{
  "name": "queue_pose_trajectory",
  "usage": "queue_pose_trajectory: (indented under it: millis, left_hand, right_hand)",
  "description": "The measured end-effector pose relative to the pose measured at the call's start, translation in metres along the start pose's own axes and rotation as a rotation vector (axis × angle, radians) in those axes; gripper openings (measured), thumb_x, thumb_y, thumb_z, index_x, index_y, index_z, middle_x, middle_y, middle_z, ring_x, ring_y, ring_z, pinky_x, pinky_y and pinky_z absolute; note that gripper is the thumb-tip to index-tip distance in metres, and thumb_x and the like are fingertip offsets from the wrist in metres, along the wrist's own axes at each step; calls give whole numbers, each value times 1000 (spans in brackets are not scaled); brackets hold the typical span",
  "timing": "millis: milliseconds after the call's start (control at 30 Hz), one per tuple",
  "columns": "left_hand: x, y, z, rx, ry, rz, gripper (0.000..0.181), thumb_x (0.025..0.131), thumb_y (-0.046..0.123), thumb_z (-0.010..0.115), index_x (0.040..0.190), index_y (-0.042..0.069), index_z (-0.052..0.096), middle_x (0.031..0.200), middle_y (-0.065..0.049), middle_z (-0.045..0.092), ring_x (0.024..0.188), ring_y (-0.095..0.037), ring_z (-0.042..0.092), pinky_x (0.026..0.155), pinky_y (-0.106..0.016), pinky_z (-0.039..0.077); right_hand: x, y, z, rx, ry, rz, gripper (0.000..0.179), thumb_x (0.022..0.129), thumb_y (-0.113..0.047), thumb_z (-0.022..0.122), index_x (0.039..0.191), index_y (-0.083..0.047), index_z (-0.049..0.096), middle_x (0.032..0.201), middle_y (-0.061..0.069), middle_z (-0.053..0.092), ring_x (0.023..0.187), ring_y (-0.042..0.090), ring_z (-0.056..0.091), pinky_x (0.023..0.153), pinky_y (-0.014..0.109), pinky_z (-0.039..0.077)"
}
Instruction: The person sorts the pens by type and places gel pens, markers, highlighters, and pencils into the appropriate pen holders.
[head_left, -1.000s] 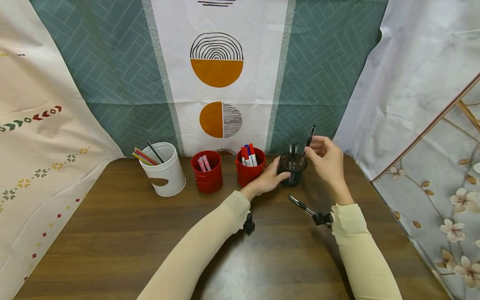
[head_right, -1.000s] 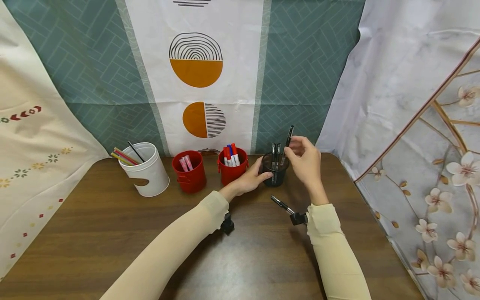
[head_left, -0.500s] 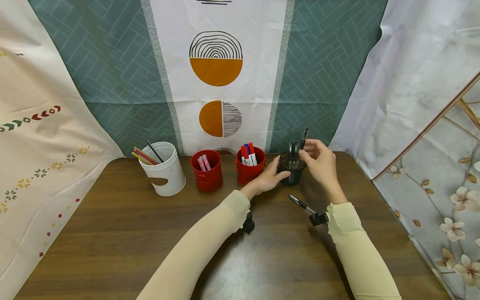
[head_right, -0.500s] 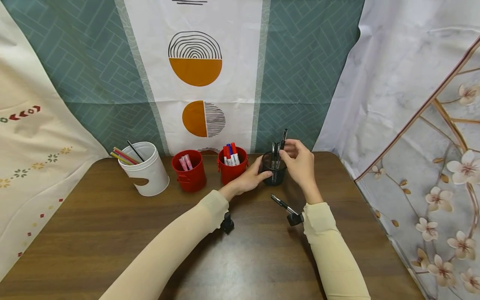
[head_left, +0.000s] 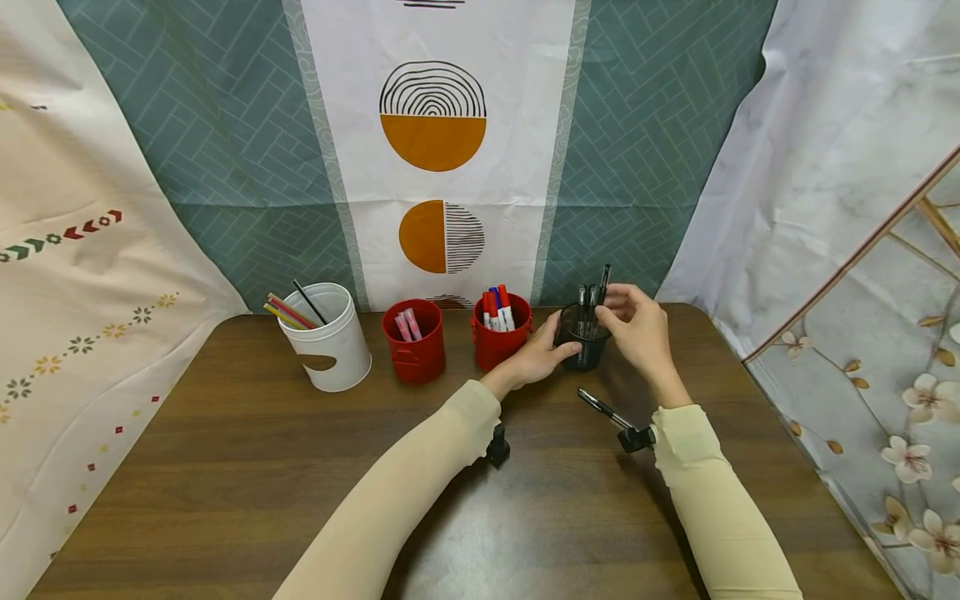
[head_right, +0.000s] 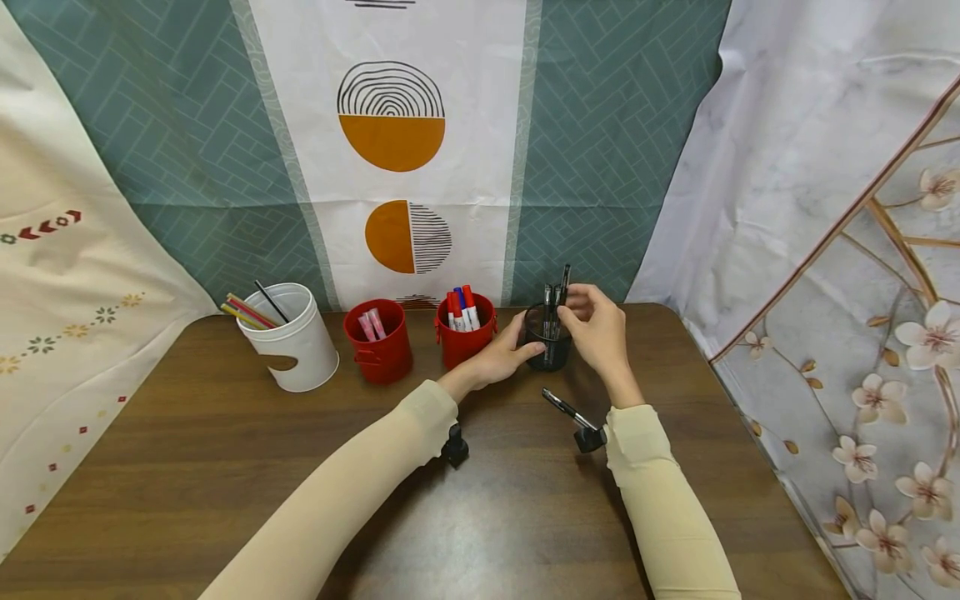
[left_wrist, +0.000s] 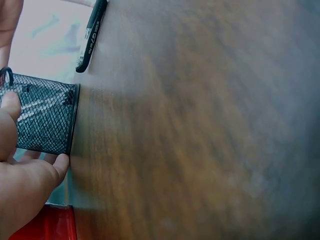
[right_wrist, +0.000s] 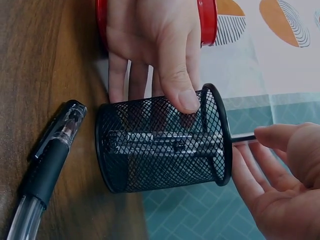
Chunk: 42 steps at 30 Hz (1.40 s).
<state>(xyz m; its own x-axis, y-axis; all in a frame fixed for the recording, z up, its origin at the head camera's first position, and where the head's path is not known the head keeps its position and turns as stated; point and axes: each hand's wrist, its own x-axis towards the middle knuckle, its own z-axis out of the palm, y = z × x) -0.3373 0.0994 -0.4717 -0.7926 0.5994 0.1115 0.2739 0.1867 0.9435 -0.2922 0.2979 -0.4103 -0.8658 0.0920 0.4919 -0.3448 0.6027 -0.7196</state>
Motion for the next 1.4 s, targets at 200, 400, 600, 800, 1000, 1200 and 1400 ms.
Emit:
queue_pose_trajectory:
  millis: [200, 400, 600, 800, 1000, 1200, 1400]
  left_hand:
    - [1, -1, -1, -7, -4, -1, 75, 109, 26, 63, 169, 17, 19, 171, -5, 33, 154, -19, 36, 127, -46, 31]
    - [0, -2, -2, 14, 0, -24, 80, 108, 30, 64, 171, 18, 15, 174, -5, 27, 159, -21, 29, 130, -48, 25]
    - [-1, 0, -2, 19, -2, -39, 84, 109, 33, 62, 172, 16, 10, 178, -5, 17, 163, -20, 17, 131, -47, 20]
    - [-3, 1, -2, 19, -4, -31, 82, 109, 32, 62, 171, 16, 11, 177, -5, 18, 163, -20, 18, 131, -48, 20]
    - [-3, 1, -1, 20, 3, -39, 82, 109, 32, 62, 171, 15, 12, 177, -5, 18, 163, -21, 18, 131, -48, 20]
    - [-3, 0, -1, 30, 1, -50, 83, 109, 35, 62, 172, 15, 11, 178, -6, 15, 164, -22, 15, 132, -49, 18]
    - [-4, 1, -1, 30, 10, -61, 84, 109, 33, 63, 171, 13, 10, 178, -7, 15, 163, -23, 16, 131, -48, 19]
  right_hand:
    - [0, 2, 1, 5, -6, -11, 34, 98, -8, 77, 131, -3, 70, 108, 15, 79, 81, 1, 71, 62, 12, 51]
    - [0, 1, -3, 5, -5, -7, 31, 99, -7, 75, 130, -7, 71, 108, 15, 80, 84, 10, 77, 59, 14, 53]
    - [-2, -3, -14, -26, -7, 6, 31, 98, -9, 76, 129, -7, 72, 109, 15, 79, 90, 18, 78, 66, 11, 52]
    - [-6, -9, -24, -60, -48, 26, 31, 100, -14, 76, 130, -9, 71, 113, 13, 79, 96, 22, 76, 71, 10, 49]
    - [-9, -12, -34, -93, -92, -24, 33, 100, -15, 76, 131, -8, 71, 116, 15, 77, 104, 35, 76, 79, 14, 50]
    - [-15, -5, -48, -165, -135, -48, 34, 98, -11, 77, 131, -5, 70, 117, 16, 77, 103, 37, 76, 87, 37, 60]
    - [-20, -3, -53, -182, -196, -38, 35, 99, -14, 77, 132, -5, 69, 120, 16, 75, 104, 36, 76, 82, 28, 57]
